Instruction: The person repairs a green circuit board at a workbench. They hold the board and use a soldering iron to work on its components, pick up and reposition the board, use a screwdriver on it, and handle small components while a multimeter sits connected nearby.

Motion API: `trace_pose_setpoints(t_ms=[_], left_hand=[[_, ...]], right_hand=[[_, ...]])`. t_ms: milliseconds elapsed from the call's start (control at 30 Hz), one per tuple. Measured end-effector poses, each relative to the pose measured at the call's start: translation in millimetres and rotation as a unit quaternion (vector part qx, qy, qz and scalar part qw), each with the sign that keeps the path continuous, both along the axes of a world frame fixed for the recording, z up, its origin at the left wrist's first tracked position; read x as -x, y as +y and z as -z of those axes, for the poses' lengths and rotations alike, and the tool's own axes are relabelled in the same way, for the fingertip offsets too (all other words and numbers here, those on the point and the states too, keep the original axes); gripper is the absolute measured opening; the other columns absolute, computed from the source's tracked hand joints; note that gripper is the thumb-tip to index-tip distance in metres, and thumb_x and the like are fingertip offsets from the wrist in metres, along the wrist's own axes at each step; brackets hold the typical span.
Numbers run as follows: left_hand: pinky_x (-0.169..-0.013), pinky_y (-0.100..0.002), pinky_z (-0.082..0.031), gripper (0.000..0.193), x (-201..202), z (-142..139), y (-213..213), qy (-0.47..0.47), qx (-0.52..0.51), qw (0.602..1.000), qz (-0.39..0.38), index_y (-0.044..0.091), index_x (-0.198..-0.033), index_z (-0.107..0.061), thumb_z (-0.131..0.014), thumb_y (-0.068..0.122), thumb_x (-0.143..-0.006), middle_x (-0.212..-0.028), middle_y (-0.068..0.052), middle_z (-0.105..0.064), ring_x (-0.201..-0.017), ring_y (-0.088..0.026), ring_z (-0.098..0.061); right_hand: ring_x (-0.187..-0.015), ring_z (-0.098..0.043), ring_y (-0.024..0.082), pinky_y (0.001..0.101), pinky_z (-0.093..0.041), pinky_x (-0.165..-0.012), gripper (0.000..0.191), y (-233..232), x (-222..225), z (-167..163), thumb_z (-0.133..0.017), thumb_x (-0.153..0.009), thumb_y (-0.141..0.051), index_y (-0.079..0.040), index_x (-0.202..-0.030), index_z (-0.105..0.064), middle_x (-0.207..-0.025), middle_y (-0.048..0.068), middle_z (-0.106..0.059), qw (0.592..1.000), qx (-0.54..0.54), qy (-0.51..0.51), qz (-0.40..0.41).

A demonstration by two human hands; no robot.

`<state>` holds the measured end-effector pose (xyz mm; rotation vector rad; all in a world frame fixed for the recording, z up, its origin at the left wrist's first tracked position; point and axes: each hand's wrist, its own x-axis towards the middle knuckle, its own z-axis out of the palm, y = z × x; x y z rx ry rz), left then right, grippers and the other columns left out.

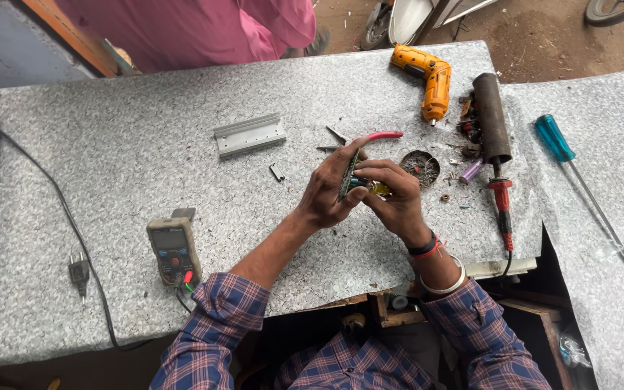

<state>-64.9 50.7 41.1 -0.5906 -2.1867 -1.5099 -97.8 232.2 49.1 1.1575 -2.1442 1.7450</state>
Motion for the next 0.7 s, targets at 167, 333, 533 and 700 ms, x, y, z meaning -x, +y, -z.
trace_pose_setpoints(t_ms=[167, 333, 533, 700], left_hand=[[-0.100, -0.045, -0.058, 0.082, 1.7, 4.0, 0.8, 0.008, -0.007, 1.000, 0.008, 0.007, -0.160, -0.035, -0.033, 0.071, -0.108, -0.123, -0.017, -0.064, -0.114, -0.032, -0.070], [-0.096, -0.045, -0.059, 0.083, 4.4, 3.9, 2.7, 0.008, 0.006, 1.000, 0.017, 0.006, -0.158, -0.034, -0.027, 0.071, -0.107, -0.119, -0.016, -0.062, -0.108, -0.030, -0.070], [-0.104, -0.049, -0.056, 0.079, 2.0, 3.0, -0.5, 0.039, 0.015, 0.999, 0.027, 0.004, -0.158, -0.033, -0.029, 0.068, -0.112, -0.132, -0.022, -0.060, -0.119, -0.036, -0.067], [-0.103, -0.047, -0.057, 0.080, 3.4, 3.5, 0.3, 0.028, 0.014, 0.999, 0.031, 0.005, -0.158, -0.032, -0.028, 0.069, -0.111, -0.132, -0.021, -0.060, -0.117, -0.034, -0.068]], right_hand=[[-0.108, -0.073, 0.020, 0.0301, -0.061, -0.089, 0.033, -2.8, -4.1, -3.1, -0.081, -0.085, 0.000, -0.004, -0.117, -0.072, -0.123, 0.010, -0.072, 0.999, -0.024, 0.019, 0.033], [-0.096, -0.074, 0.016, 0.0277, -0.061, -0.079, 0.035, -6.2, -7.1, 1.2, -0.081, -0.082, 0.006, -0.003, -0.115, -0.070, -0.121, 0.010, -0.073, 0.996, -0.040, 0.039, 0.073], [-0.099, -0.075, 0.016, 0.0273, -0.062, -0.082, 0.033, -5.3, -8.2, 2.0, -0.081, -0.083, 0.006, -0.002, -0.113, -0.069, -0.121, 0.011, -0.072, 0.997, -0.030, 0.037, 0.058], [-0.102, -0.074, 0.019, 0.0295, -0.061, -0.083, 0.032, -4.6, -7.1, -0.3, -0.081, -0.083, 0.003, -0.002, -0.112, -0.070, -0.119, 0.011, -0.072, 0.997, -0.031, 0.035, 0.058]])
